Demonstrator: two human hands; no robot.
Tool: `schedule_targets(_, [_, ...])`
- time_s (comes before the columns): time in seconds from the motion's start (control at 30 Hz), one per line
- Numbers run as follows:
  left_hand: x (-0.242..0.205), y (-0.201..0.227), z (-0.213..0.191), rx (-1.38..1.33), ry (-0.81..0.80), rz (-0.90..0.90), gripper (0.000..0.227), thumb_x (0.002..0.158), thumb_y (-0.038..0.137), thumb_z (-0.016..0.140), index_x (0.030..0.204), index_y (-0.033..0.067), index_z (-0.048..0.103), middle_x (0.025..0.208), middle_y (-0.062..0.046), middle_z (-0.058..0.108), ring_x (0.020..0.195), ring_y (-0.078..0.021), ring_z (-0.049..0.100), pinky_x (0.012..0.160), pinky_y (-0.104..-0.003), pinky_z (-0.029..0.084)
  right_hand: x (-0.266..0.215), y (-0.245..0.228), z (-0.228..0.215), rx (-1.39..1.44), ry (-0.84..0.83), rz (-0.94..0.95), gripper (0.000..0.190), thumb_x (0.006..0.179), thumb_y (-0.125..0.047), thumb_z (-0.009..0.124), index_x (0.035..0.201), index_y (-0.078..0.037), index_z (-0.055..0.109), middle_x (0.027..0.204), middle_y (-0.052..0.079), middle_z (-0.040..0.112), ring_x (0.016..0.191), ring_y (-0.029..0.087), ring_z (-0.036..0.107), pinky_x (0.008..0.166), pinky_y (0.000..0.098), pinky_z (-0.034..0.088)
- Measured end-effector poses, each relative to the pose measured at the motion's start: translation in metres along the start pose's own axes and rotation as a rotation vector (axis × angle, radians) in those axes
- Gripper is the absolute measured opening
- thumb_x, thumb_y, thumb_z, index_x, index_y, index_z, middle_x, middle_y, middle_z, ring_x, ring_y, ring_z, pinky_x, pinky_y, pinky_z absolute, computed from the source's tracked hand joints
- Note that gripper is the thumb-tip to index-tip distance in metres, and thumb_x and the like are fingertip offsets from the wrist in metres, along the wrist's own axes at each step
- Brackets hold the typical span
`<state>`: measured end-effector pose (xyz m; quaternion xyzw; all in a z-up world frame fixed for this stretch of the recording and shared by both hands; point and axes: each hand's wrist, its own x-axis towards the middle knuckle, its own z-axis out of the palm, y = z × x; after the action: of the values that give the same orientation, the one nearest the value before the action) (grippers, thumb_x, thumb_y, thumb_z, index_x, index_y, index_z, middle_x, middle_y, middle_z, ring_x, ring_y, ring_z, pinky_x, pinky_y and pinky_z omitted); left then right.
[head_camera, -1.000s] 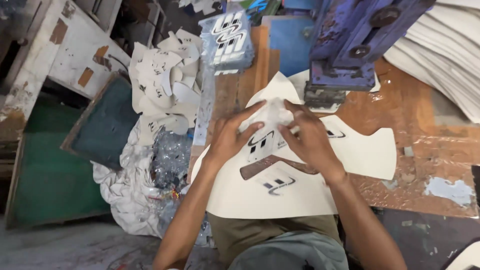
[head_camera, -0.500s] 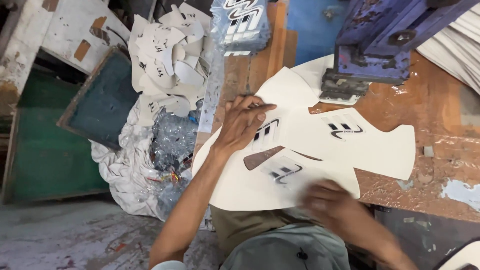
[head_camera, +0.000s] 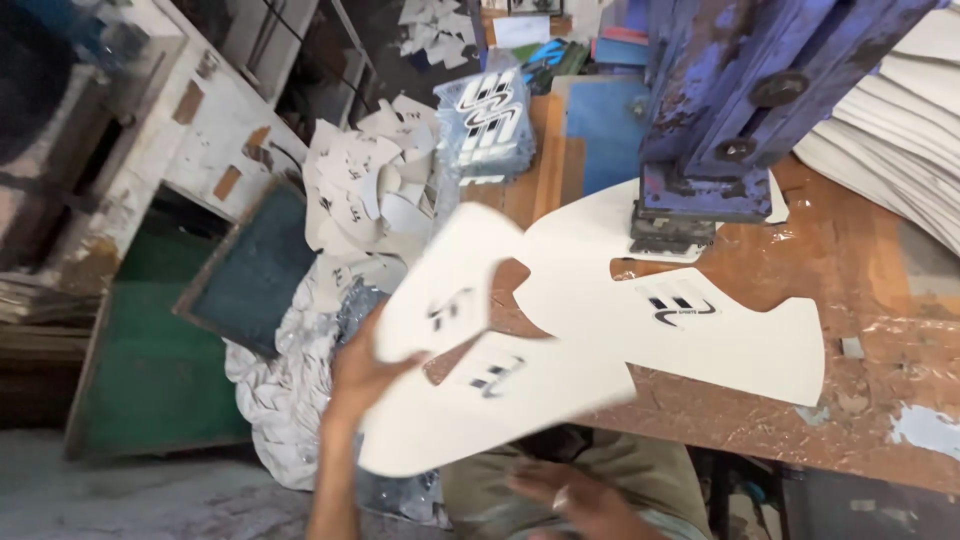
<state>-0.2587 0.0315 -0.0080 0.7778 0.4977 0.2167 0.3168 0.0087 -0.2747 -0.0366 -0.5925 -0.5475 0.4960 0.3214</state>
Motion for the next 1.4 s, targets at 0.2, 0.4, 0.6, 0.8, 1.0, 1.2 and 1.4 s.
schedule_targets(0.2, [0.018, -0.261, -0.014, -0.823, 0.532, -0.35, 0.035, 0.098, 0.015, 0.064, 0.129, -0.0007, 0.067, 0.112, -0.013, 0.075, 0.091, -0.0204, 0.072, 0.081, -0.033, 0.06, -0.018, -0.017, -0.068, -0.579, 0.164, -0.211, 0.056, 0.098, -0.051, 0.059, 0.145, -0.021, 0.061, 0.153, 0.005, 0.055, 0.143, 0.024, 0.049, 0.115, 0.0499, 0.039])
schedule_targets(0.4, [0.156, -0.107, 0.041, -0.411, 0.302, 0.109, 0.054, 0.094, 0.009, 0.062, 0.147, 0.0005, 0.054, 0.113, -0.011, 0.073, 0.105, -0.0239, 0.069, 0.093, -0.033, 0.053, -0.05, -0.005, -0.147, -0.293, 0.965, -0.025, 0.02, 0.09, -0.01, 0.072, 0.109, -0.006, 0.076, 0.104, 0.01, 0.079, 0.101, 0.018, 0.075, 0.092, 0.0327, 0.058])
schedule_targets(0.6, [0.241, 0.121, 0.055, 0.501, 0.354, 0.515, 0.08, 0.094, 0.053, 0.068, 0.149, -0.001, 0.046, 0.148, -0.034, 0.045, 0.14, -0.0534, 0.036, 0.112, -0.057, 0.028, -0.032, 0.02, -0.169, -0.27, 1.023, 0.115, 0.021, 0.1, -0.014, 0.069, 0.116, -0.005, 0.078, 0.102, 0.008, 0.079, 0.09, 0.014, 0.069, 0.082, 0.0297, 0.055])
schedule_targets(0.8, [0.255, 0.102, 0.083, 0.532, 0.198, 0.648, 0.04, 0.102, 0.019, 0.058, 0.138, 0.0033, 0.063, 0.13, -0.023, 0.068, 0.123, -0.0387, 0.065, 0.103, -0.047, 0.052, -0.03, 0.031, -0.167, -0.307, 1.105, 0.128, 0.02, 0.1, -0.007, 0.066, 0.116, -0.004, 0.078, 0.097, 0.01, 0.078, 0.084, 0.017, 0.067, 0.08, 0.0291, 0.052])
schedule_targets(1.0, [0.188, 0.166, 0.027, 0.319, 0.08, 0.306, 0.031, 0.1, 0.01, 0.054, 0.125, 0.013, 0.072, 0.093, -0.024, 0.072, 0.093, -0.0388, 0.07, 0.083, -0.05, 0.053, -0.036, 0.066, -0.172, -0.149, 1.038, 0.041, 0.021, 0.099, 0.0, 0.059, 0.109, 0.001, 0.077, 0.096, 0.012, 0.079, 0.099, 0.016, 0.072, 0.094, 0.0282, 0.054])
schedule_targets(1.2, [0.046, 0.163, 0.149, 0.381, -0.103, 0.436, 0.024, 0.104, 0.014, 0.058, 0.121, 0.0185, 0.074, 0.09, -0.01, 0.071, 0.085, -0.0305, 0.066, 0.076, -0.049, 0.051, -0.005, -0.006, -0.161, 0.406, 0.861, 0.197, 0.037, 0.103, -0.019, 0.056, 0.137, -0.009, 0.067, 0.107, 0.005, 0.081, 0.081, 0.018, 0.075, 0.063, 0.028, 0.054])
schedule_targets(1.4, [0.051, 0.175, 0.176, -0.16, -0.084, 0.85, 0.057, 0.095, 0.017, 0.067, 0.148, 0.0045, 0.052, 0.148, -0.014, 0.058, 0.137, -0.0341, 0.054, 0.116, -0.048, 0.041, -0.017, 0.056, -0.2, 0.08, 0.766, 0.23, 0.024, 0.096, -0.019, 0.075, 0.104, 0.004, 0.075, 0.075, 0.009, 0.074, 0.065, 0.012, 0.066, 0.055, 0.0278, 0.051])
